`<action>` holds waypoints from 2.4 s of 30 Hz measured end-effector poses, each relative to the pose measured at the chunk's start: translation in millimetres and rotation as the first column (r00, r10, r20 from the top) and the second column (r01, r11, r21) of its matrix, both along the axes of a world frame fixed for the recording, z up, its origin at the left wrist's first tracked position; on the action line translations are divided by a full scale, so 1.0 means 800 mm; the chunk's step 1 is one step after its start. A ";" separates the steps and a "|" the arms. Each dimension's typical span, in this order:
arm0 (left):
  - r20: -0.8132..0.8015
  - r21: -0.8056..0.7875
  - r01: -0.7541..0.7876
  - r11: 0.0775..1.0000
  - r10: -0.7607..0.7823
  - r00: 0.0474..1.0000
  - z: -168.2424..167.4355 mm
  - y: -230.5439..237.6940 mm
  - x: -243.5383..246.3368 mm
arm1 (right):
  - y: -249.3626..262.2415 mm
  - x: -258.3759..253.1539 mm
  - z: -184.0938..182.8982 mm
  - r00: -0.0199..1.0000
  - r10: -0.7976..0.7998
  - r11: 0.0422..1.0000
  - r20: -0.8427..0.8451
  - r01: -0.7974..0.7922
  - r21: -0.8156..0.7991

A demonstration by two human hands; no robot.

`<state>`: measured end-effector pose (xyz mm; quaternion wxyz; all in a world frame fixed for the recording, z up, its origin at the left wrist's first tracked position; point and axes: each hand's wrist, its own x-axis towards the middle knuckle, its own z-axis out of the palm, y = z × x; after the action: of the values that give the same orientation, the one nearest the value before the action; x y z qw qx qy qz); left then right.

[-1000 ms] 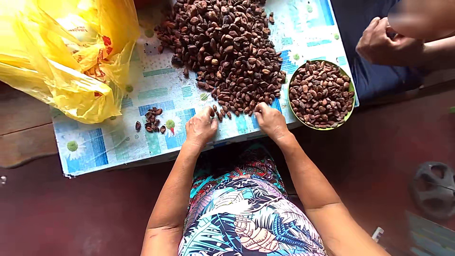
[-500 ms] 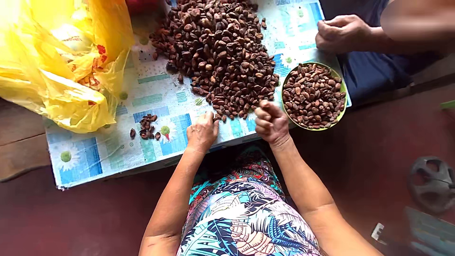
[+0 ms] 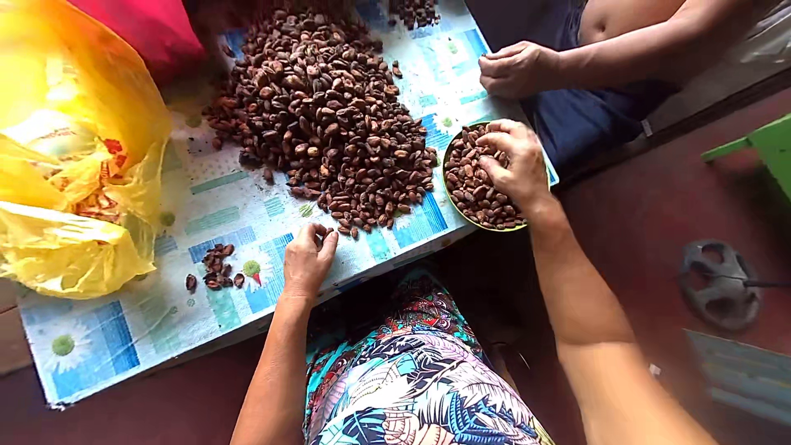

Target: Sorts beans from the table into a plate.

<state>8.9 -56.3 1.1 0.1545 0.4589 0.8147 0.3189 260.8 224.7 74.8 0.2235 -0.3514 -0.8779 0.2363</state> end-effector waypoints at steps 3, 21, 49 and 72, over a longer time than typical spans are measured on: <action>0.008 0.099 0.082 0.992 -0.083 0.997 0.037 0.013 0.031 | -0.110 -0.047 -0.010 0.788 -0.254 0.596 -0.561 -0.329 -0.733; -0.139 0.099 0.122 0.988 -0.108 0.984 0.008 0.023 -0.003 | -0.060 -0.008 -0.023 0.550 -0.566 0.602 -0.614 -0.233 -0.764; 0.022 0.110 0.079 0.991 -0.081 0.996 -0.021 0.003 -0.026 | -0.150 -0.145 -0.088 0.944 0.256 0.952 0.208 -0.284 0.116; -0.132 -0.518 0.036 0.855 -0.121 0.984 0.042 0.031 -0.006 | -0.136 -0.073 -0.069 0.990 0.101 0.994 0.101 -0.105 0.039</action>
<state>4.1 -31.4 34.5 0.2184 0.4579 0.8605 0.0461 202.2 116.3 19.9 0.1750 -0.3118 -0.9100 0.2101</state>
